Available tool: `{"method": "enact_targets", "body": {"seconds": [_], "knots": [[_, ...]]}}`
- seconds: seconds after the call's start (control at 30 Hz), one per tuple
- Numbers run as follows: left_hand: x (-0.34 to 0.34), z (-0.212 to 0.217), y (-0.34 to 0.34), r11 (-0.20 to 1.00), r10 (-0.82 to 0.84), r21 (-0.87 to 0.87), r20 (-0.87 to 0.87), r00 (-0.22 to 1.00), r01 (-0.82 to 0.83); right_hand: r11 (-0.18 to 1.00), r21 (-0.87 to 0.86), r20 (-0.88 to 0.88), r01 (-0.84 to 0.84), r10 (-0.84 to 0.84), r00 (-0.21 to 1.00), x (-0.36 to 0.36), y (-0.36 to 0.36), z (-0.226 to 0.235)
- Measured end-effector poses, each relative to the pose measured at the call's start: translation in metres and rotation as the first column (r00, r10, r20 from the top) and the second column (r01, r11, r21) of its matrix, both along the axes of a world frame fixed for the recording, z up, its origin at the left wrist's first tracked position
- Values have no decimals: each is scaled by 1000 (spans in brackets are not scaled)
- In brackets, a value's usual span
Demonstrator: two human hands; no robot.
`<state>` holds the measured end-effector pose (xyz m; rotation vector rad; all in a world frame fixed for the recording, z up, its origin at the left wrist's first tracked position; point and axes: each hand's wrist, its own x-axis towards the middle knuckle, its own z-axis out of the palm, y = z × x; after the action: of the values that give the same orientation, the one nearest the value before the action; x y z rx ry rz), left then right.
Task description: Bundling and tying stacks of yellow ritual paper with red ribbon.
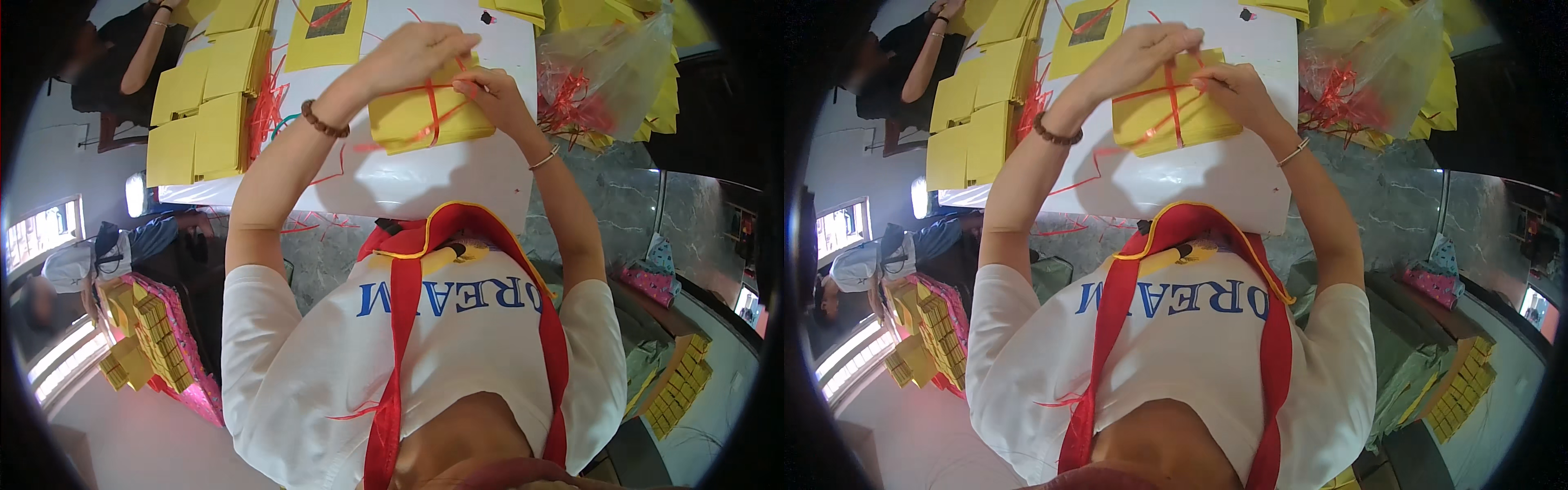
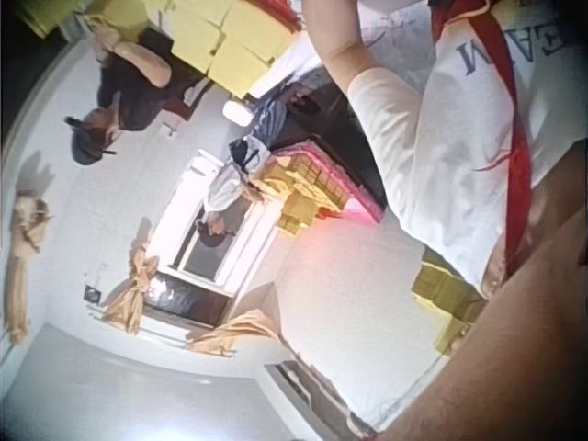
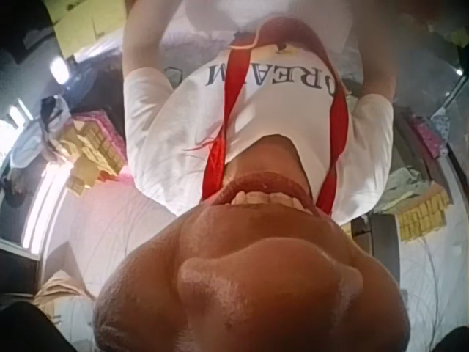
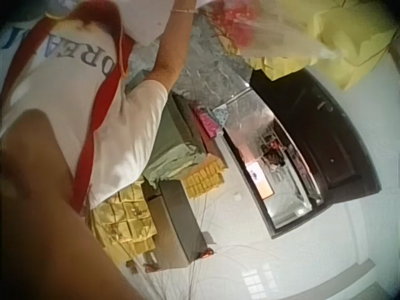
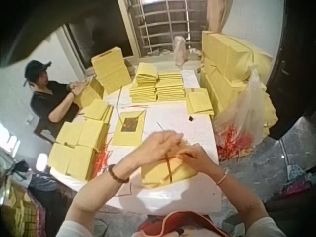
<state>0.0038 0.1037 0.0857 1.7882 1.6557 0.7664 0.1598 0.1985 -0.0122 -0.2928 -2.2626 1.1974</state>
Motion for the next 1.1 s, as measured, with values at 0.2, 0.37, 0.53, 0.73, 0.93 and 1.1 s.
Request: {"method": "enact_targets", "body": {"seconds": [0.2, 0.37, 0.53, 0.73, 0.93, 1.1], "knots": [[-8, -34, 4, 981, -63, 165, -225, 972, 102, 992, -123, 90, -25, 36, 995, 2, -3, 4], [-8, -43, 8, 959, -19, 242, -467, 884, 148, 989, -140, 50, -51, 58, 997, 2, -2, 4], [-12, -42, 1, 992, 27, 123, -401, 916, 25, 973, -231, 68, 10, 6, 998, 3, -3, -2], [4, -38, -15, 1000, 10, -7, -302, 953, -13, 909, -415, -5, -34, 35, 999, 3, 2, 3], [-3, -49, -9, 993, 118, 4, -171, 978, -119, 834, -545, 45, -87, 133, 990, 0, 8, 4], [1, -58, -5, 990, 126, 86, -198, 972, -111, 944, -324, -7, -61, 62, 998, -1, 3, 2]]}}
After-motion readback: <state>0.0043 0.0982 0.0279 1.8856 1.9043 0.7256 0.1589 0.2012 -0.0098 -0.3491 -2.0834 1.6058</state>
